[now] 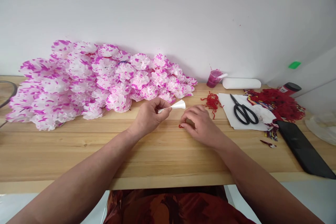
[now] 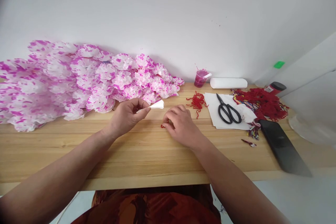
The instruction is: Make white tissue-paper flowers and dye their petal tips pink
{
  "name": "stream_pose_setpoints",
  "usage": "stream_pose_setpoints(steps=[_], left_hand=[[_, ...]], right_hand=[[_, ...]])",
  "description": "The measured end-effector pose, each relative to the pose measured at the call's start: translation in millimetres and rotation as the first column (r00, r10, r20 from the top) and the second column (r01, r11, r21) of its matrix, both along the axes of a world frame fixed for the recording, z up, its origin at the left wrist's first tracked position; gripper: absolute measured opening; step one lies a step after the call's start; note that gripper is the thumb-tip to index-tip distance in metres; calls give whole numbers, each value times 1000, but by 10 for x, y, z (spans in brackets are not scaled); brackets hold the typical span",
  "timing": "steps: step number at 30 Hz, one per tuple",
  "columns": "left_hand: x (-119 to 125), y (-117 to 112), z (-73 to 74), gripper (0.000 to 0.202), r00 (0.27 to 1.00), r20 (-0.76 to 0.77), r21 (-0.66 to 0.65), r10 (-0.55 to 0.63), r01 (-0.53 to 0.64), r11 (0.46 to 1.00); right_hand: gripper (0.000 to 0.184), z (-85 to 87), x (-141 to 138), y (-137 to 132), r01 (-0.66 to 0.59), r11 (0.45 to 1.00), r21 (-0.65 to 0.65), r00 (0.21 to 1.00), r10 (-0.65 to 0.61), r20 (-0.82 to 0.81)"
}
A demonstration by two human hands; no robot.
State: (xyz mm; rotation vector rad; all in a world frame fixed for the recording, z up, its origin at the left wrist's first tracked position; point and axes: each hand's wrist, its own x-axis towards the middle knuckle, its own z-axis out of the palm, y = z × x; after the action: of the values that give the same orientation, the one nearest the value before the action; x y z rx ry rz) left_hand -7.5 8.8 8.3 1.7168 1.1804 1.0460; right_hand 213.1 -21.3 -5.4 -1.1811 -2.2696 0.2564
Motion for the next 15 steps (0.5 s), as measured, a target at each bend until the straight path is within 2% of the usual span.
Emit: stream_pose_setpoints(steps=[4, 7, 11, 15], left_hand=[[50, -24, -32, 22, 981, 182, -236, -70, 113, 965], [97, -62, -52, 27, 942, 334, -364, -41, 169, 916], [154, -111, -75, 31, 881, 472, -417, -1, 225, 880], [187, -133, -99, 32, 866, 499, -406, -13, 247, 880]], right_hand=[[12, -5, -42, -9, 22, 1000, 5, 996, -21, -91], [10, 22, -58, -13, 65, 997, 52, 977, -52, -209], [10, 3, -116, -26, 91, 990, 105, 967, -62, -246], [9, -38, -186, -50, 141, 986, 93, 963, -114, -245]])
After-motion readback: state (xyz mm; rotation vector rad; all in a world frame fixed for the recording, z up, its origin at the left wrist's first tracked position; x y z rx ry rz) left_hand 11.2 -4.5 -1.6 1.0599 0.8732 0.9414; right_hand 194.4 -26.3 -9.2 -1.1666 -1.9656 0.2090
